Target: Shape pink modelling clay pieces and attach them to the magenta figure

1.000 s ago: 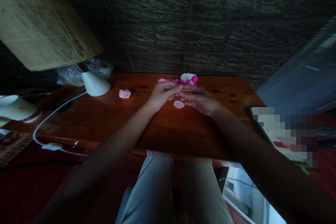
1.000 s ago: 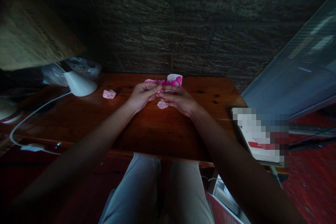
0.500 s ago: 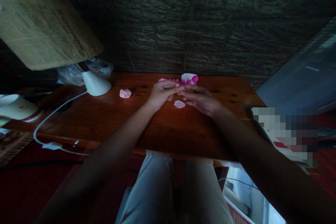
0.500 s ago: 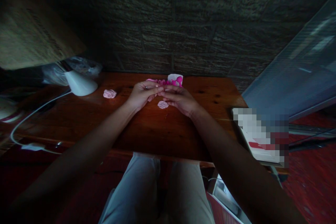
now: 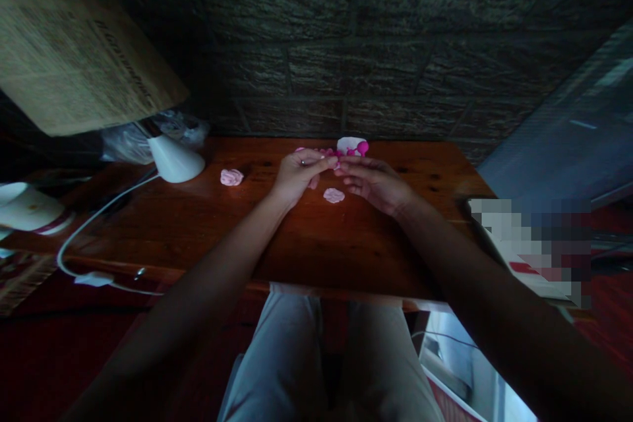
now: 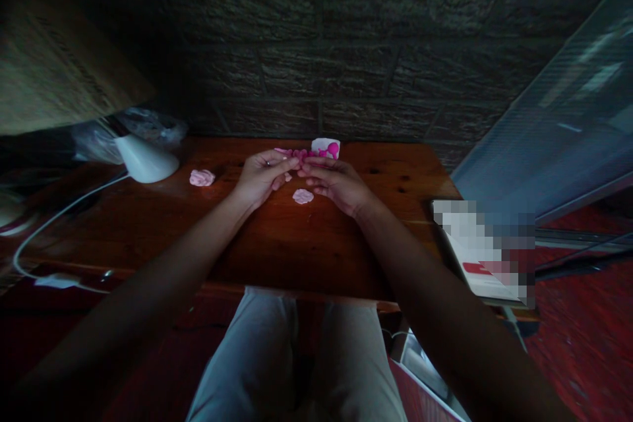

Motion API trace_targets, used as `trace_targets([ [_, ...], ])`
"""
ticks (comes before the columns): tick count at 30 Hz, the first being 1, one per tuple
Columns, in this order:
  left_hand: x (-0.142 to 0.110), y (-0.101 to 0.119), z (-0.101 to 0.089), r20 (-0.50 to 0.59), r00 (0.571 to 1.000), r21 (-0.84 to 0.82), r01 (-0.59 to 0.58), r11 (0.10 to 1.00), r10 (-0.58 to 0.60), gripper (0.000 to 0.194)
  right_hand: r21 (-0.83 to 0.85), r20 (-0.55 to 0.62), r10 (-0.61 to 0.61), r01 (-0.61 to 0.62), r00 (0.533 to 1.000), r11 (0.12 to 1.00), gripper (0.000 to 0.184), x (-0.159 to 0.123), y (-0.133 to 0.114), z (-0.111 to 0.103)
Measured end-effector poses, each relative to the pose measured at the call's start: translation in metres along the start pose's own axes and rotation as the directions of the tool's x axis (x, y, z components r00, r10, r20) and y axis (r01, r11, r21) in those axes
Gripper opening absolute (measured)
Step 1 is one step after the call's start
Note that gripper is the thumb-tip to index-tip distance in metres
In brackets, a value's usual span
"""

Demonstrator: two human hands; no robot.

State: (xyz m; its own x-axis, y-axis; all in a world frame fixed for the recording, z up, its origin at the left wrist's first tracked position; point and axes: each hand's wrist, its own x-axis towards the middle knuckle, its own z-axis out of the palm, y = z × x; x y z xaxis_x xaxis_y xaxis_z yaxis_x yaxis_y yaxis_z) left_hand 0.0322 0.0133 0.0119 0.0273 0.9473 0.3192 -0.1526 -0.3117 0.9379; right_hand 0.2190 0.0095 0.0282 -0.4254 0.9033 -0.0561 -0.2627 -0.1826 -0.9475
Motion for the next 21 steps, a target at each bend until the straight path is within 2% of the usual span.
trace_targets([
  [3,-0.001,0.001,0.002,0.009,1.000,-0.015,0.003,1.000,-0.003,0.044,0.014,0.028,0.022,-0.022,0.999,1.000,0.024,-0.002,-0.001,0.003],
  [8,-0.008,0.009,0.009,0.165,0.986,0.065,-0.031,0.997,0.020,0.046,0.061,0.077,0.049,-0.054,0.996,0.997,0.023,-0.003,-0.002,0.004],
  [13,-0.010,0.008,0.007,0.240,0.970,0.158,-0.079,0.984,0.040,0.047,0.078,0.066,0.054,-0.059,0.996,0.995,0.025,0.001,0.001,0.001],
  [21,-0.005,-0.003,0.001,0.266,0.955,0.215,-0.189,0.958,0.128,0.038,0.070,0.025,0.051,-0.053,0.998,0.996,0.025,0.001,0.000,-0.001],
])
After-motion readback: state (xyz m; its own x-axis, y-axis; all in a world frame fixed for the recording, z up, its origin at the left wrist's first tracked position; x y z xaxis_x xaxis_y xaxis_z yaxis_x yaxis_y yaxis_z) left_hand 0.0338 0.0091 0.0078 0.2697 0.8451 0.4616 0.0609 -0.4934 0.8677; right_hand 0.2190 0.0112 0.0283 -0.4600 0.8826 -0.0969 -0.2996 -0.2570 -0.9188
